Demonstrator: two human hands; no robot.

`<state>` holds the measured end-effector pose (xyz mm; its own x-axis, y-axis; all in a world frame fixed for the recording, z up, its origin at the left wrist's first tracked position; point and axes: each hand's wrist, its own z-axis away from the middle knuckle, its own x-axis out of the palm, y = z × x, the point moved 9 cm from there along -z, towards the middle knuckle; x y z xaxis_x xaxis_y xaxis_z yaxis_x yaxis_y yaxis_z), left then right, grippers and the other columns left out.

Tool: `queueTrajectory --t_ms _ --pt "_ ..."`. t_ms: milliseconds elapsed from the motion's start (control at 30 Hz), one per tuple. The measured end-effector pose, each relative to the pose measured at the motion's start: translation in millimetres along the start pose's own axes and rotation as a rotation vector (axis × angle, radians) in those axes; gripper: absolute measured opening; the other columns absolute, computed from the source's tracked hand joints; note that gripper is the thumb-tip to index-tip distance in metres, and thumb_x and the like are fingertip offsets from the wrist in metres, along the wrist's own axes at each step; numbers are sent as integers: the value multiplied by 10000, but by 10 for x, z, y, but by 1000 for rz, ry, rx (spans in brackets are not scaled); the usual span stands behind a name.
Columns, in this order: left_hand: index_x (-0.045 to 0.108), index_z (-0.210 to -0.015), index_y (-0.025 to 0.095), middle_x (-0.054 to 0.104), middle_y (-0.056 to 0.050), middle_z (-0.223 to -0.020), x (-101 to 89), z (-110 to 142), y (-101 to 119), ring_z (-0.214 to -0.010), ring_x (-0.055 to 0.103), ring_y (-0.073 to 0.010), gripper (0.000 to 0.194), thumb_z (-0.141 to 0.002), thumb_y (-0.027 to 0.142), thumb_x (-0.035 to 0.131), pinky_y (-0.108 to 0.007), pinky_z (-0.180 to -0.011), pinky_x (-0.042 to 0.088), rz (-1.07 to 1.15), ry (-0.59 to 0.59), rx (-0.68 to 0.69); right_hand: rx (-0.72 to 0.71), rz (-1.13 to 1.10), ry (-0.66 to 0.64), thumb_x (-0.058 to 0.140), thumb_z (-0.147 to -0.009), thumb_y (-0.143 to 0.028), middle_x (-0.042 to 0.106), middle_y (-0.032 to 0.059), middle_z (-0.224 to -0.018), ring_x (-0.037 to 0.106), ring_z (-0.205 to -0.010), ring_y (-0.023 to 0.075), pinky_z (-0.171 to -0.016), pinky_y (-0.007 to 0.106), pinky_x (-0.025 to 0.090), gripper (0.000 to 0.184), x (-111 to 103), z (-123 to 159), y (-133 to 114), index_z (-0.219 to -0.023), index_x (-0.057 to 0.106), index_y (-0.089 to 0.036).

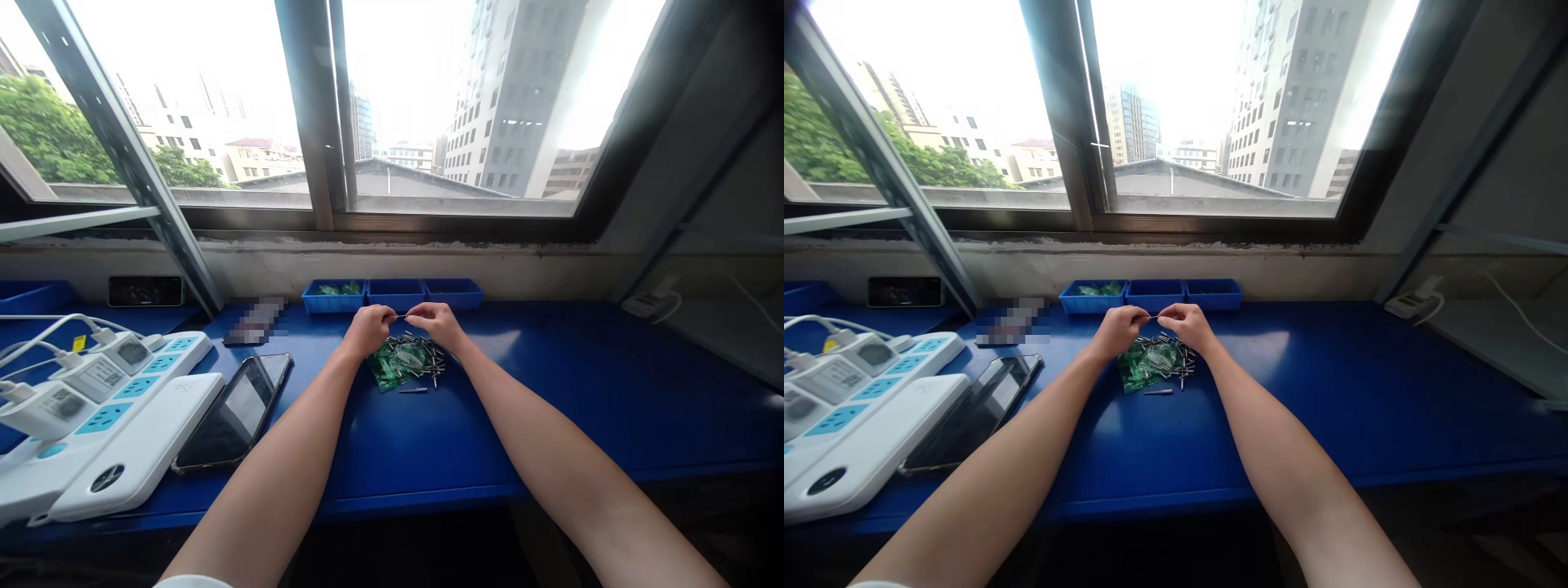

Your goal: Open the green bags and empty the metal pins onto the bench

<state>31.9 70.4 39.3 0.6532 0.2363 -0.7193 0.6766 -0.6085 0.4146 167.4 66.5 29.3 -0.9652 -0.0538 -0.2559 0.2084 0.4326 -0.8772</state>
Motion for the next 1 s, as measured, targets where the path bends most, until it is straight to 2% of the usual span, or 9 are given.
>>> queueTrajectory --t_ms 133,233,467,633,733,800,867,933,1000 --pt "667 -1019 182 695 -45 -901 6 3 -43 -849 627 -181 262 -830 266 506 -264 -797 479 14 11 -43 18 0 6 656 -653 -363 691 51 -744 615 -710 181 -669 286 473 243 -41 -3 61 -777 705 -160" --pt "593 -1150 164 687 -52 -919 -79 8 -165 -871 621 -189 346 -826 245 500 -277 -822 475 -20 81 -148 -29 172 104 616 -676 -342 690 51 -791 602 -728 181 -703 300 473 247 -179 8 64 -827 710 -172" --pt "647 -994 171 671 -74 -970 -148 58 -456 -905 613 -201 267 -790 212 478 -290 -845 471 -147 86 -337 -86 679 334 554 -695 -312 647 72 -1086 477 -1027 268 -901 405 395 479 -481 -6 60 -1152 614 -182" --pt "672 -893 164 670 -98 -968 -78 55 -484 -898 614 -224 265 -740 143 457 -315 -822 478 -191 21 -331 95 896 258 584 -697 -383 301 88 -1458 363 -1118 350 -885 492 347 694 -537 -81 261 -1353 406 -243" --pt "677 -863 163 676 -96 -921 -67 45 -476 -859 618 -215 261 -704 130 472 -295 -779 486 -197 17 -319 142 947 228 627 -666 -394 115 100 -1510 305 -1172 389 -876 507 338 763 -530 -81 348 -1370 362 -269" --pt "681 -867 172 681 -82 -896 -34 39 -460 -837 620 -204 246 -712 165 491 -274 -758 486 -181 -2 -300 108 940 272 605 -691 -372 191 125 -1477 302 -1179 381 -896 505 329 699 -518 -63 306 -1346 401 -241" --pt "688 -866 181 686 -72 -874 37 38 -426 -819 622 -202 227 -732 230 512 -262 -742 485 -148 -56 -272 45 900 284 575 -713 -334 391 142 -1351 352 -1144 345 -905 472 341 558 -457 -43 224 -1251 512 -201" --pt "697 -862 189 688 -66 -872 121 41 -347 -817 621 -207 233 -747 289 521 -261 -736 485 -112 -122 -216 -25 840 185 558 -718 -298 569 122 -1108 439 -1045 290 -882 408 376 359 -308 -37 153 -1048 636 -179" --pt "705 -861 194 684 -66 -887 183 47 -236 -828 617 -212 246 -753 309 517 -265 -753 483 -94 -171 -140 -68 774 -2 562 -713 -281 625 83 -883 508 -902 232 -814 341 412 202 -104 -22 127 -844 675 -178"
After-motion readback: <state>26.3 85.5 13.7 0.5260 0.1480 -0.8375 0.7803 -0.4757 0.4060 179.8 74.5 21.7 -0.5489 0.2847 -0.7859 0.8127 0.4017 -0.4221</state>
